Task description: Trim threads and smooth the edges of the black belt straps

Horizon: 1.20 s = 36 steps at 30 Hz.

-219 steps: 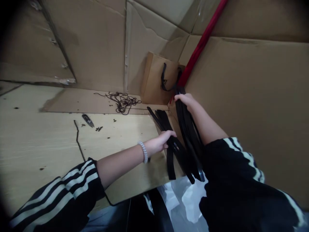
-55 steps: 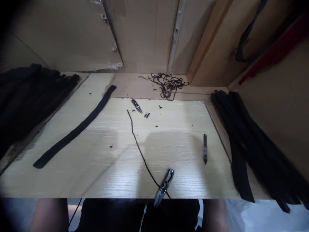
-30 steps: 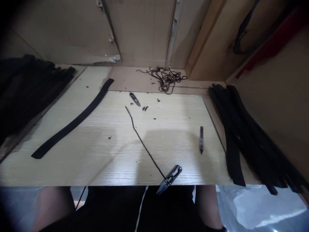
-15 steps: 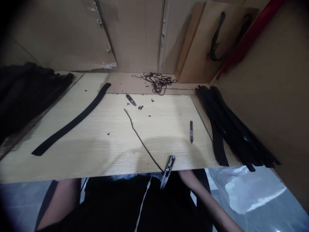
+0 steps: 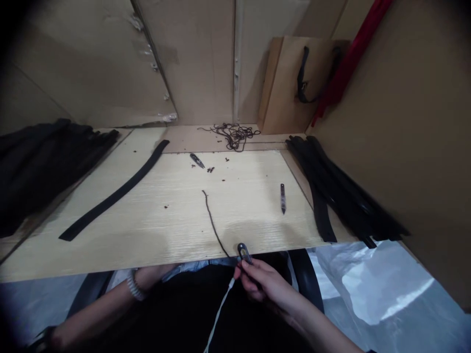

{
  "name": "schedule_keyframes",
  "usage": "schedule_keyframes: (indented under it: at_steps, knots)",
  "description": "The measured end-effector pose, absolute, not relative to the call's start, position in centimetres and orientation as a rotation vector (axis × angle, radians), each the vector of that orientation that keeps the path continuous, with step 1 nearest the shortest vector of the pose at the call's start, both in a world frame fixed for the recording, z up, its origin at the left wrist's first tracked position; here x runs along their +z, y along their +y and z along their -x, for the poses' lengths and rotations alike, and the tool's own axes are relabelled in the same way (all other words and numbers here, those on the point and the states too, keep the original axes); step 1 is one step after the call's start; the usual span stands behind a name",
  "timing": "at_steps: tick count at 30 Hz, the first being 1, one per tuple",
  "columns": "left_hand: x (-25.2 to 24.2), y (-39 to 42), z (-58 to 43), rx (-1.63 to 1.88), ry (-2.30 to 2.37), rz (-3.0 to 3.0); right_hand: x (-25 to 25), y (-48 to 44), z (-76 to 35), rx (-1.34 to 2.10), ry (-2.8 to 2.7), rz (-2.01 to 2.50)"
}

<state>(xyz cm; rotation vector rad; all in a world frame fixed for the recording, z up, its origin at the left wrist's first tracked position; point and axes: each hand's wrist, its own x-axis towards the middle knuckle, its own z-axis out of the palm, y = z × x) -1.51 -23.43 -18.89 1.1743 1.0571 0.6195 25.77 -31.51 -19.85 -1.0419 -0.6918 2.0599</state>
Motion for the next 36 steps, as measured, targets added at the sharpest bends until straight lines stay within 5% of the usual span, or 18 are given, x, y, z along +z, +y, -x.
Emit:
schedule_keyframes:
  at_steps: [10,20,36]
  knots:
    - [-13.3,-24.7,1.1,0.018,0.592,-1.224,-12.6,-28.2,-28.0,1.849,-0.864,1.046]
    - [-9.1,-21.9,-4.9,0.626,0.534,-0.45,-10.8,-26.4,-24.2,1.797,-1.426,1.06]
    - [-2.8,-20.2,-4.9,0.945,0.38,-0.694,-12.7,-29.0,-32.9,1.463,-1.541,1.366]
